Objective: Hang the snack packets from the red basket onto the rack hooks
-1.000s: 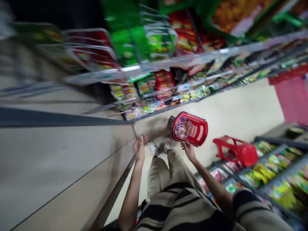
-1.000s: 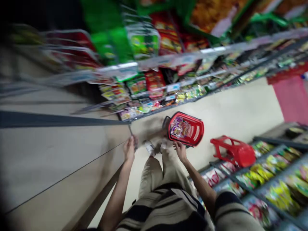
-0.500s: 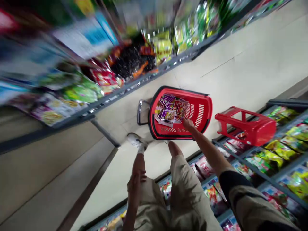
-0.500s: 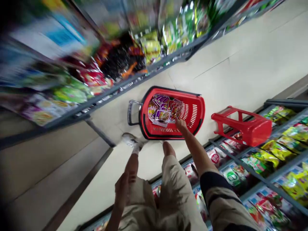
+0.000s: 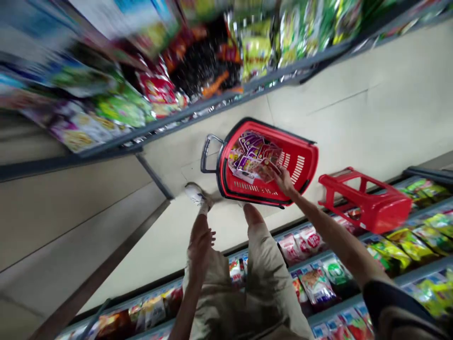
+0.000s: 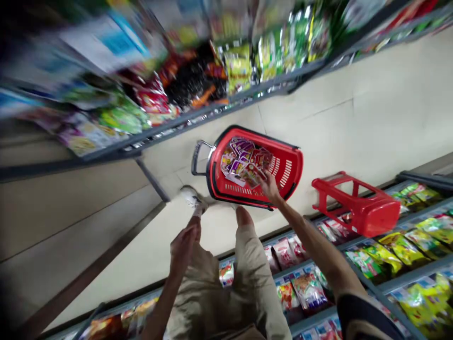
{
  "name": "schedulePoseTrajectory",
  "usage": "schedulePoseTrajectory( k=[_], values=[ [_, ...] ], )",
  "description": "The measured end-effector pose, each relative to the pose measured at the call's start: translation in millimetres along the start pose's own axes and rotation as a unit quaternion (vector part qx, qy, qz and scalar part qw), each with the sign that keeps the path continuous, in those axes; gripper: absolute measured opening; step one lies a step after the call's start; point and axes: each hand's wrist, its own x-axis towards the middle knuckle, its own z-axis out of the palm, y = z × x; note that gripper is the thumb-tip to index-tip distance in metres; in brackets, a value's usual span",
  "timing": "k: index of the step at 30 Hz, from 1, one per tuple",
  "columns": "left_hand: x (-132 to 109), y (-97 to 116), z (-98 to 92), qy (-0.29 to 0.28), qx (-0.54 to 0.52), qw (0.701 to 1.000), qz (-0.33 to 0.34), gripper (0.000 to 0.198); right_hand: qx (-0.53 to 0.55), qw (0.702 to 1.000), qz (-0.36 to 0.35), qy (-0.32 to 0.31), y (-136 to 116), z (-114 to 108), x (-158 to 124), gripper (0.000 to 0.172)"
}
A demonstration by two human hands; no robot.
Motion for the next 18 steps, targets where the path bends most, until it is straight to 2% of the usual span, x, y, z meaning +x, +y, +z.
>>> schedulePoseTrajectory(
  k=[1,3,5,7,8,10,12,15,18],
  values=[
    [-7.1,26.8,-2.1,-0.017,-0.018,0.999,0.030,0.060,0.055,0.998,-0.010,-0.008,-29.6,-2.8,-31.0,0.035],
    [-28.9,95.4,-7.0,-0.043,-0.062,0.989,0.129,0.058,0.183,0.982,-0.026,-0.040,-99.9,-4.4,-86.2,0.045],
    [-64.9,169.8,-20.2,-0.094,-0.109,0.961,0.234,0.057,0.268,0.960,-0.041,-0.072,-179.1,0.4,-137.2,0.046],
    [-110.3,231.2,-46.9,-0.147,-0.146,0.930,0.305,0.057,0.284,0.952,-0.068,-0.088,-257.6,12.6,-187.4,0.042],
    [-132.2,253.7,-65.3,-0.157,-0.162,0.919,0.323,0.055,0.286,0.951,-0.083,-0.088,-294.3,21.9,-211.2,0.041],
    [-166.6,283.5,-110.3,-0.120,-0.207,0.911,0.335,0.049,0.286,0.946,-0.116,-0.098,-362.1,46.8,-253.2,0.041],
    [-184.9,300.8,-162.8,-0.042,-0.258,0.896,0.358,0.046,0.286,0.937,-0.159,-0.124,-425.3,78.5,-284.9,0.041],
    [-188.0,324.6,-243.4,0.039,-0.313,0.855,0.412,0.044,0.269,0.918,-0.250,-0.150,-515.8,132.1,-313.2,0.041],
    [-172.9,361.7,-308.2,0.065,-0.360,0.812,0.455,0.046,0.256,0.895,-0.336,-0.142,-595.9,184.5,-319.3,0.042]
  ],
)
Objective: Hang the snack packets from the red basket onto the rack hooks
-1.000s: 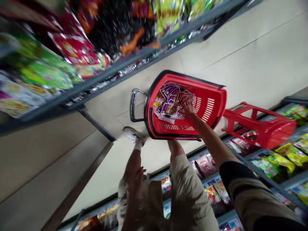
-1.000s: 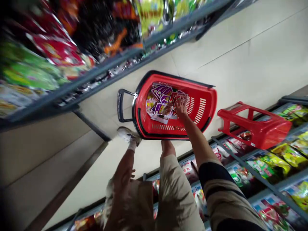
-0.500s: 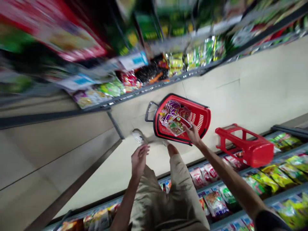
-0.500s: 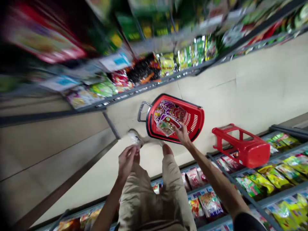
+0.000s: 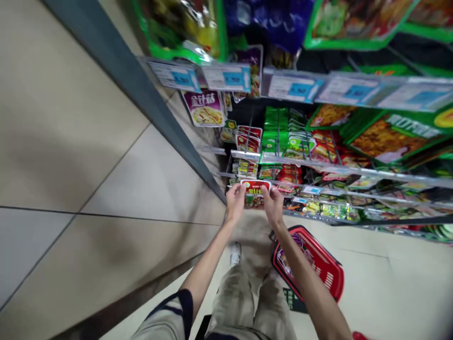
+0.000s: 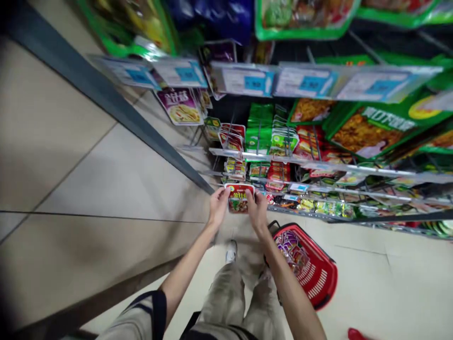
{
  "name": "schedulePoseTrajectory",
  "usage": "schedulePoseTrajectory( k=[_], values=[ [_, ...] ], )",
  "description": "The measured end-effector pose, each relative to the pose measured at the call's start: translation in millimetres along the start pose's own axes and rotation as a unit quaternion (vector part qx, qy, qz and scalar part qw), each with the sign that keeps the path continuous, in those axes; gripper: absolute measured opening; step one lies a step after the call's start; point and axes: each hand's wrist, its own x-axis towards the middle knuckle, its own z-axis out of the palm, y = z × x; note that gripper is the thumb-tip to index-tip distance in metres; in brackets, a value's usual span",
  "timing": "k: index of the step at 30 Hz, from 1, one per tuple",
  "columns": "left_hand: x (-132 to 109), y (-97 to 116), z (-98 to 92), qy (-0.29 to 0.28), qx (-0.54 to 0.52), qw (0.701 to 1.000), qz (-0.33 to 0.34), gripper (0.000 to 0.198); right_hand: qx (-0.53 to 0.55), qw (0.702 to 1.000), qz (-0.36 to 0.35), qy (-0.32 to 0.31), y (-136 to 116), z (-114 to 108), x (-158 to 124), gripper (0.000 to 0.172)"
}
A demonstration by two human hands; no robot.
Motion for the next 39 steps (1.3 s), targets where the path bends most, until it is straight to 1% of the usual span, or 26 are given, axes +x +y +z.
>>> schedulePoseTrajectory(
  k=[2,4,6,9,12,14,17,19,22,25,27,29,31,33,35,37,39],
  values=[
    [41.9,14.2,-6.1,-0.008,-0.032,0.999,0.029,0.046,0.002,0.999,-0.035,0.006,-8.0,38.7,35.0,0.043],
    [78.2,22.2,-6.7,-0.011,-0.041,0.998,0.047,0.046,0.014,0.999,-0.042,0.015,-10.3,67.8,64.6,0.045],
    [106.4,24.8,-5.6,0.006,-0.040,0.998,0.056,0.044,0.021,0.999,-0.042,0.019,-9.0,87.6,86.3,0.046],
    [132.4,23.4,-3.6,0.014,-0.057,0.996,0.060,0.043,0.007,0.997,-0.056,0.045,-5.7,103.2,104.4,0.041],
    [143.0,24.3,-2.0,0.009,-0.067,0.996,0.064,0.041,-0.019,0.993,-0.068,0.095,-6.5,108.3,112.5,0.037],
    [145.8,28.2,-0.8,0.019,-0.068,0.995,0.075,0.042,-0.030,0.991,-0.068,0.110,-9.6,109.6,116.6,0.038],
    [148.3,36.5,2.3,0.030,-0.058,0.994,0.093,0.044,-0.038,0.990,-0.070,0.118,-15.7,112.0,122.5,0.039],
    [150.4,40.9,5.6,0.047,-0.054,0.992,0.104,0.045,-0.038,0.988,-0.081,0.124,-19.3,114.9,125.4,0.040],
    [155.1,43.4,11.1,0.070,-0.058,0.990,0.104,0.046,-0.016,0.986,-0.097,0.134,-22.3,120.5,128.0,0.043],
    [163.3,42.7,15.4,0.064,-0.041,0.993,0.085,0.047,0.007,0.986,-0.092,0.136,-21.9,125.7,132.2,0.041],
    [171.6,42.5,18.0,0.057,-0.023,0.995,0.083,0.045,0.013,0.988,-0.092,0.124,-19.7,128.6,138.6,0.040],
    [181.9,42.9,21.4,0.049,-0.011,0.994,0.096,0.043,0.022,0.987,-0.104,0.120,-16.1,132.1,148.3,0.038],
    [192.8,43.0,25.7,0.036,-0.007,0.993,0.114,0.042,0.022,0.984,-0.113,0.134,-12.0,136.8,160.1,0.037],
    [202.4,41.9,30.7,0.031,-0.016,0.992,0.119,0.043,0.004,0.981,-0.105,0.162,-8.9,142.8,171.4,0.039],
    [208.7,40.1,35.7,0.036,-0.039,0.992,0.111,0.043,-0.016,0.979,-0.087,0.184,-8.1,148.8,179.2,0.043],
    [211.0,38.9,39.2,0.048,-0.064,0.991,0.105,0.041,-0.015,0.978,-0.080,0.194,-9.4,153.1,181.4,0.047],
    [209.1,39.4,39.9,0.059,-0.079,0.990,0.105,0.040,-0.004,0.978,-0.095,0.186,-11.3,154.0,177.2,0.046]
  ],
)
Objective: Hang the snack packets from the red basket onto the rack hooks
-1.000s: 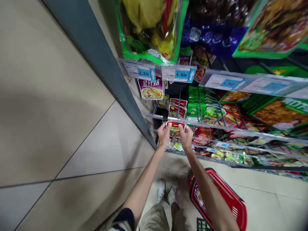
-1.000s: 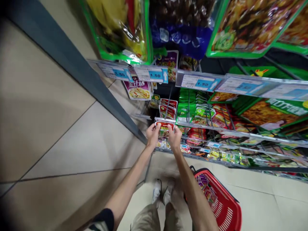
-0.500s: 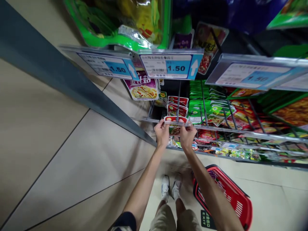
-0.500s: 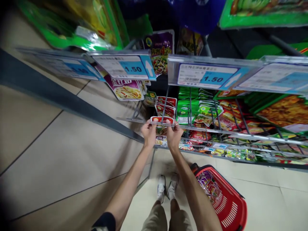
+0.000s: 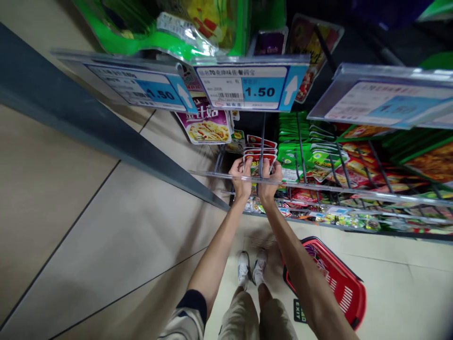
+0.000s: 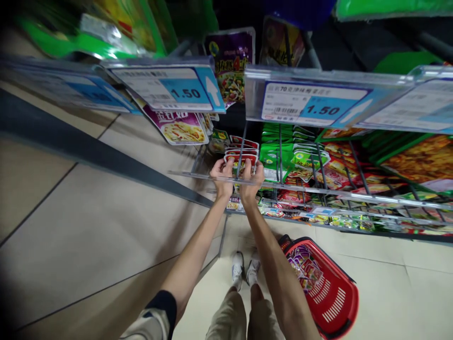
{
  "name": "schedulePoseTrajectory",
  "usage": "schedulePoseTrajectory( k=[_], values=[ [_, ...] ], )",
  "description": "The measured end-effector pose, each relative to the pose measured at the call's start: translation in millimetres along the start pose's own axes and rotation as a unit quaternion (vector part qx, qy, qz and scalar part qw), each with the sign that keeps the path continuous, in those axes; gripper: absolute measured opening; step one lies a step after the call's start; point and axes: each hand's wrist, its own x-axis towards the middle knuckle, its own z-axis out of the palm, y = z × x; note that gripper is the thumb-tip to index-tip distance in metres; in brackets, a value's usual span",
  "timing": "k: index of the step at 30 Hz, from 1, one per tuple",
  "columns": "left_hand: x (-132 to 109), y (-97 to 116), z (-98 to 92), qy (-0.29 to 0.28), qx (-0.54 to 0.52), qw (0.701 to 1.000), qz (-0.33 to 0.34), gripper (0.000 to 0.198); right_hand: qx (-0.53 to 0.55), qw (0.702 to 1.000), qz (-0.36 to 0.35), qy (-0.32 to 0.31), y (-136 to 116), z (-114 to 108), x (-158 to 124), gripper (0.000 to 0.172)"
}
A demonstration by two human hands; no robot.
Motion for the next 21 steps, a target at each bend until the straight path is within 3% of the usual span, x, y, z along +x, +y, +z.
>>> schedulePoseTrajectory(
  k=[6,10,14,21],
  values=[
    [-25.3,11.7,-21.5,0.012,-0.024,1.000,-0.004,0.051,-0.001,0.998,-0.059,-0.001,-3.0,-34.1,-33.2,0.048],
    [-57.8,14.3,-41.1,0.032,-0.055,0.997,-0.041,0.045,0.041,0.998,0.040,-0.018,-7.1,-62.4,-66.8,0.041],
    [-83.5,19.2,-46.1,0.008,-0.116,0.990,-0.074,0.039,0.147,0.983,0.104,-0.030,-17.9,-73.4,-87.4,0.045],
    [-90.2,34.9,-43.3,0.004,-0.120,0.989,-0.086,0.050,0.185,0.973,0.134,-0.012,-35.1,-70.9,-87.0,0.051]
  ],
)
